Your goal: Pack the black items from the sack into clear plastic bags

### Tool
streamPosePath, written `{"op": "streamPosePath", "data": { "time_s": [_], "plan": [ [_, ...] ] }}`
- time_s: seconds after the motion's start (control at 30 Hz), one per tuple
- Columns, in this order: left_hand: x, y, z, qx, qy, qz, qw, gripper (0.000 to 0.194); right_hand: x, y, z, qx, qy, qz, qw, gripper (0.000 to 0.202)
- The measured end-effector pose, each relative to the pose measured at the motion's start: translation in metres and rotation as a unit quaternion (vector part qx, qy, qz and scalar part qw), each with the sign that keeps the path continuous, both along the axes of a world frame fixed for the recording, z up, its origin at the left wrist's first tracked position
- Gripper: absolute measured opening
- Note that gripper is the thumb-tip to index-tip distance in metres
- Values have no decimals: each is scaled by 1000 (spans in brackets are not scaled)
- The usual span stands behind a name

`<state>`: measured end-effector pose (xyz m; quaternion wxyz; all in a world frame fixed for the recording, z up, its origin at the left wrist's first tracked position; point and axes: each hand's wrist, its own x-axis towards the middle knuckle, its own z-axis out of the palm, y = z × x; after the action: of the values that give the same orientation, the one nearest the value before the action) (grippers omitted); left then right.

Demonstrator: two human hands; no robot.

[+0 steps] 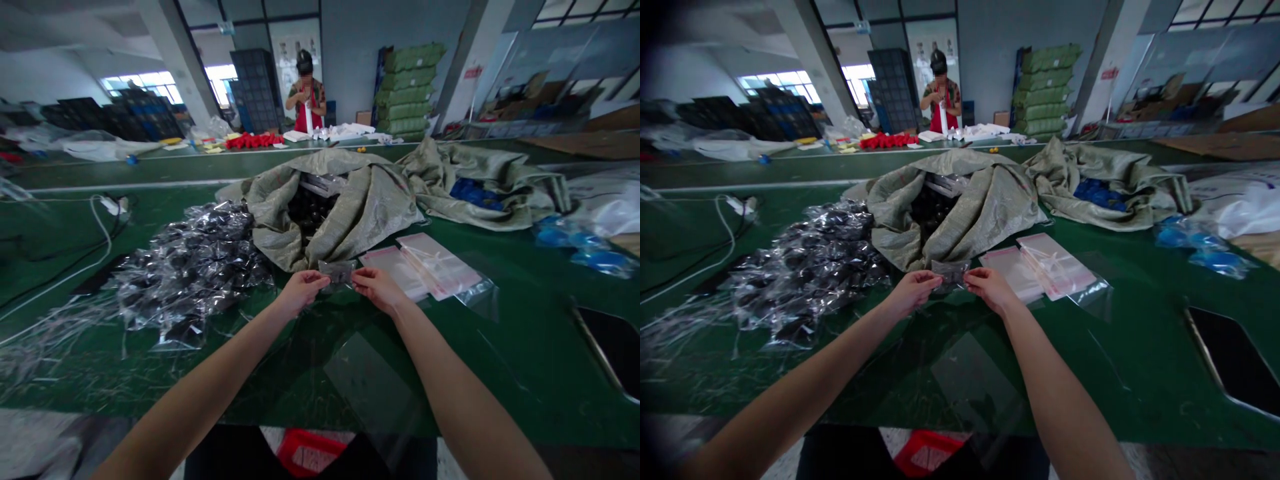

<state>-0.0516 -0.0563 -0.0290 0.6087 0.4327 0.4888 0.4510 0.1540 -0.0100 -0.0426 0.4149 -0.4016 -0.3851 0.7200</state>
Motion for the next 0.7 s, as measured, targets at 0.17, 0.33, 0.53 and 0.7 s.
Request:
{"op": "streamPosePath", "data": {
  "time_s": [0.17, 0.33, 0.53, 0.7],
  "plan": [
    [-14, -11, 6, -12, -30, 16, 999, 38, 0, -1, -2, -3, 49, 22, 999, 20],
    [-75, 1, 49, 44, -18, 180, 982, 37, 1, 0, -1, 8, 36, 30, 999, 21],
    [-154, 63, 113, 95, 352, 384, 848, 28, -4, 2, -4, 22, -4, 28, 999, 21],
    [-140, 100, 107, 112, 486, 288, 817, 23, -1, 4, -5, 94, -109, -13, 990, 22]
  ]
}}
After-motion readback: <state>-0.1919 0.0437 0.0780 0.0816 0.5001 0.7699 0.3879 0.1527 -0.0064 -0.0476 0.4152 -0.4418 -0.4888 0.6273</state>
